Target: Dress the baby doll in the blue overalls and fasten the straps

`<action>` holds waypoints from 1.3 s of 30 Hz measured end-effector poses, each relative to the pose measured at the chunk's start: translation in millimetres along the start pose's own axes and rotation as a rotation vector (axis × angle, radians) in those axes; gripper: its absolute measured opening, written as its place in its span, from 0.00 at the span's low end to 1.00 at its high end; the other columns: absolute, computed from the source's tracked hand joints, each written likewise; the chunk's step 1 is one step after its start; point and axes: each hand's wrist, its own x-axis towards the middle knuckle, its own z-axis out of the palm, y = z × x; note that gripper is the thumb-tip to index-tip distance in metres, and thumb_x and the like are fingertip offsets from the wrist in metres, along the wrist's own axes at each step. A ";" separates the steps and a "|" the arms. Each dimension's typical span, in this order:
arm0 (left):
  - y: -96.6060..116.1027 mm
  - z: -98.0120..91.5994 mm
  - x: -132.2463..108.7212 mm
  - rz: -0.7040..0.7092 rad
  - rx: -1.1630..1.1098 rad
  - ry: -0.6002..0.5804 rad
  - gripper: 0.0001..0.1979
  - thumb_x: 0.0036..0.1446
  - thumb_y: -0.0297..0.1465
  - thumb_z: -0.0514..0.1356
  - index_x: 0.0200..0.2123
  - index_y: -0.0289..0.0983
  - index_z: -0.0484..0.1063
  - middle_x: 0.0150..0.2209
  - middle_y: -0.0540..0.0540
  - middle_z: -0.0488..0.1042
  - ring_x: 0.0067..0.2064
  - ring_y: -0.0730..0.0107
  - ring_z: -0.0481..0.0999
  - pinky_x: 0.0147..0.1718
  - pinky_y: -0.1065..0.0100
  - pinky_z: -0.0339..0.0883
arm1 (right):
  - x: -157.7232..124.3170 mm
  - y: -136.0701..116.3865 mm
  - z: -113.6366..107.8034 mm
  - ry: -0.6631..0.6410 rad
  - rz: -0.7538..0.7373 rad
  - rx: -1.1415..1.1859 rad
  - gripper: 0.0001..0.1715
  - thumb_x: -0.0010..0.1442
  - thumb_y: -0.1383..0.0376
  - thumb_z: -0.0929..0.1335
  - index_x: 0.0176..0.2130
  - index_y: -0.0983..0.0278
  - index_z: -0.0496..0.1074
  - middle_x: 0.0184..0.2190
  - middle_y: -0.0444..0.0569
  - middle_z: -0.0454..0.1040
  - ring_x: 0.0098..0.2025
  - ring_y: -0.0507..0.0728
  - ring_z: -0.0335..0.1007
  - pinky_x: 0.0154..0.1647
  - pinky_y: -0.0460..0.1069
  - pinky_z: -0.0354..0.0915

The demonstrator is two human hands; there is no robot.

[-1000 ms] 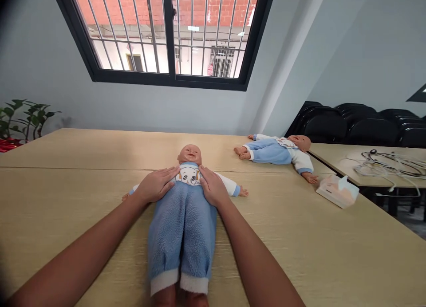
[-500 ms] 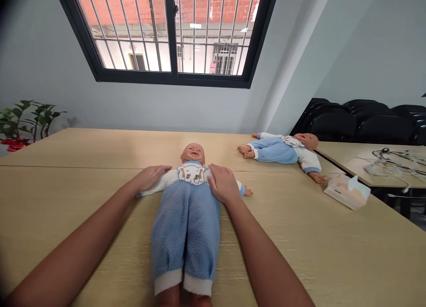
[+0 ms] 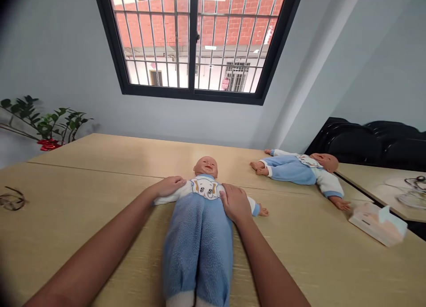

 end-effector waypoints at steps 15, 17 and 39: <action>20.6 -2.0 -11.9 0.168 0.135 0.033 0.24 0.70 0.45 0.47 0.57 0.41 0.73 0.55 0.41 0.78 0.55 0.55 0.77 0.55 0.58 0.68 | -2.8 -6.2 -15.3 -0.021 0.114 -0.134 0.26 0.74 0.59 0.55 0.45 0.63 0.78 0.44 0.56 0.82 0.50 0.62 0.75 0.62 0.61 0.55; 35.2 1.6 -14.3 0.164 0.177 0.088 0.24 0.70 0.45 0.47 0.57 0.40 0.73 0.56 0.39 0.78 0.56 0.52 0.76 0.56 0.55 0.68 | -3.4 -6.5 -15.8 0.008 0.142 -0.144 0.26 0.73 0.59 0.55 0.42 0.63 0.78 0.42 0.56 0.82 0.48 0.62 0.76 0.63 0.62 0.53; 125.9 103.8 -41.8 0.730 0.536 0.001 0.23 0.65 0.52 0.57 0.43 0.41 0.80 0.42 0.44 0.83 0.50 0.56 0.78 0.70 0.49 0.50 | -15.0 47.2 -19.6 0.212 0.351 -0.016 0.30 0.70 0.59 0.51 0.41 0.65 0.77 0.41 0.58 0.82 0.47 0.65 0.75 0.59 0.59 0.57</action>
